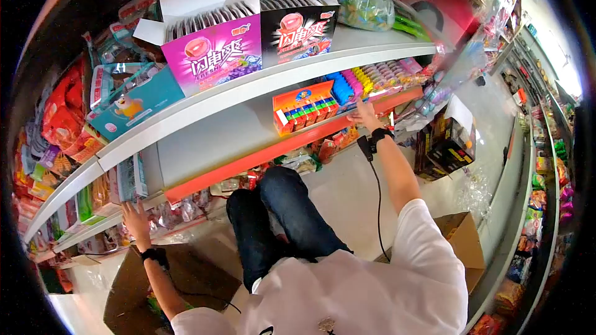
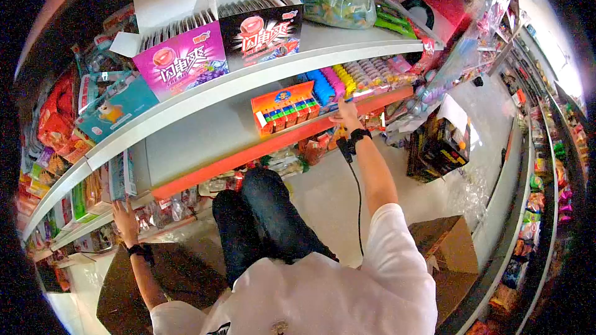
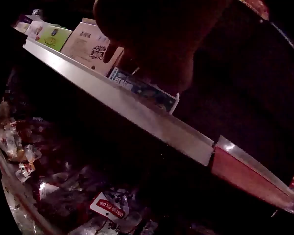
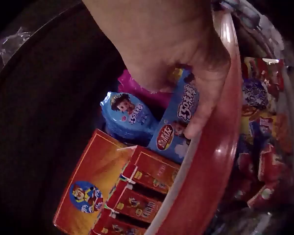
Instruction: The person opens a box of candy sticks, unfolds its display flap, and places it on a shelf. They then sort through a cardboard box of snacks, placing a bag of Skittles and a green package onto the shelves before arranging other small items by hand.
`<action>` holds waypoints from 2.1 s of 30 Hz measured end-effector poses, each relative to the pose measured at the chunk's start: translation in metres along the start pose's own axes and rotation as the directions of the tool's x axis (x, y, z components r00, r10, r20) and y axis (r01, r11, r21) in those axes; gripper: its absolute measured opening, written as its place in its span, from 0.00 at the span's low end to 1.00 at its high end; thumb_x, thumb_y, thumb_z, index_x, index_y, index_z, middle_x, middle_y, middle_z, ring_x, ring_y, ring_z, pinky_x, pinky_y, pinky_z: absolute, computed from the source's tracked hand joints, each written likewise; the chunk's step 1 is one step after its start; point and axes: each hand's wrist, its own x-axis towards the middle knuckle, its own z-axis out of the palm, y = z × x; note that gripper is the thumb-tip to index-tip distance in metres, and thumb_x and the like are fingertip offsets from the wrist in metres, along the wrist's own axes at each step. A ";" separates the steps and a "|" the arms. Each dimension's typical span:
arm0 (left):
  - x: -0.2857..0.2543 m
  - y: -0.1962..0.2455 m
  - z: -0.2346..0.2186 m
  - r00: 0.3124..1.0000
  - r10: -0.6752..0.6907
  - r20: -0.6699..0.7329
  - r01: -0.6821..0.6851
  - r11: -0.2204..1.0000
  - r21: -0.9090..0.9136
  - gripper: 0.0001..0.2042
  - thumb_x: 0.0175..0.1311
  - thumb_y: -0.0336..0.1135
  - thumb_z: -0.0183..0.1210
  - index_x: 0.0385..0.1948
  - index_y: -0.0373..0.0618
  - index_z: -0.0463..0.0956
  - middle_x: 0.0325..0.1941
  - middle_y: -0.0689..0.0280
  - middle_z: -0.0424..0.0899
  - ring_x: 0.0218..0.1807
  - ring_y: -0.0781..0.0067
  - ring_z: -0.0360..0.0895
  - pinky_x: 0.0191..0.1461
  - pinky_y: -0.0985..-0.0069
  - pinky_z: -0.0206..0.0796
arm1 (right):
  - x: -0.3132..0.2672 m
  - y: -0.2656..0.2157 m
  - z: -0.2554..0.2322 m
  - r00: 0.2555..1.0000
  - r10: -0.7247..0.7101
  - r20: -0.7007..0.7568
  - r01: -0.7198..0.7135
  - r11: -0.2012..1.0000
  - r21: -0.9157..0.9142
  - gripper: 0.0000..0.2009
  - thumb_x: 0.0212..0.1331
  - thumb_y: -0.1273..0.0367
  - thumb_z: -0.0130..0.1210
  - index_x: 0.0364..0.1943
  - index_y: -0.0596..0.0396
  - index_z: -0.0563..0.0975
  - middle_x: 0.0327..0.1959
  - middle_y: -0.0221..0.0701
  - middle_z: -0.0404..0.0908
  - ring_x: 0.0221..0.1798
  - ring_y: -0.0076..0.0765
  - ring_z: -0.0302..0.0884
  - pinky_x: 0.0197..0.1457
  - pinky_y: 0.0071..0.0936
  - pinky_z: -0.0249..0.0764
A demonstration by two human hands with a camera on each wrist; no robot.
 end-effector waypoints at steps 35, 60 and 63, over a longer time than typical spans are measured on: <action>-0.035 0.034 0.002 0.988 0.051 -0.145 -0.093 0.951 -0.296 0.29 0.67 0.43 0.51 0.65 0.35 0.56 0.72 0.52 0.56 0.74 0.50 0.49 0.71 0.57 0.50 | -0.098 -0.106 0.091 0.150 -0.347 0.926 0.907 -0.324 -0.269 0.54 0.25 0.55 0.75 0.64 0.59 0.60 0.58 0.51 0.70 0.62 0.55 0.67 0.65 0.42 0.65; -0.032 0.034 0.017 0.985 0.038 -0.170 -0.094 0.937 -0.336 0.33 0.65 0.47 0.51 0.65 0.31 0.54 0.72 0.48 0.53 0.75 0.49 0.46 0.71 0.57 0.48 | -0.071 -0.098 0.193 0.079 -0.313 0.946 0.993 -0.059 -0.103 0.22 0.59 0.53 0.57 0.49 0.56 0.77 0.44 0.42 0.81 0.48 0.45 0.76 0.53 0.38 0.70; -0.033 0.034 0.016 0.983 0.030 -0.182 -0.089 0.942 -0.323 0.34 0.64 0.48 0.52 0.65 0.32 0.55 0.72 0.49 0.53 0.75 0.51 0.46 0.70 0.55 0.49 | -0.113 -0.092 0.248 0.048 -0.326 0.944 0.998 0.059 -0.030 0.25 0.59 0.53 0.57 0.54 0.56 0.74 0.48 0.43 0.79 0.52 0.47 0.75 0.56 0.40 0.70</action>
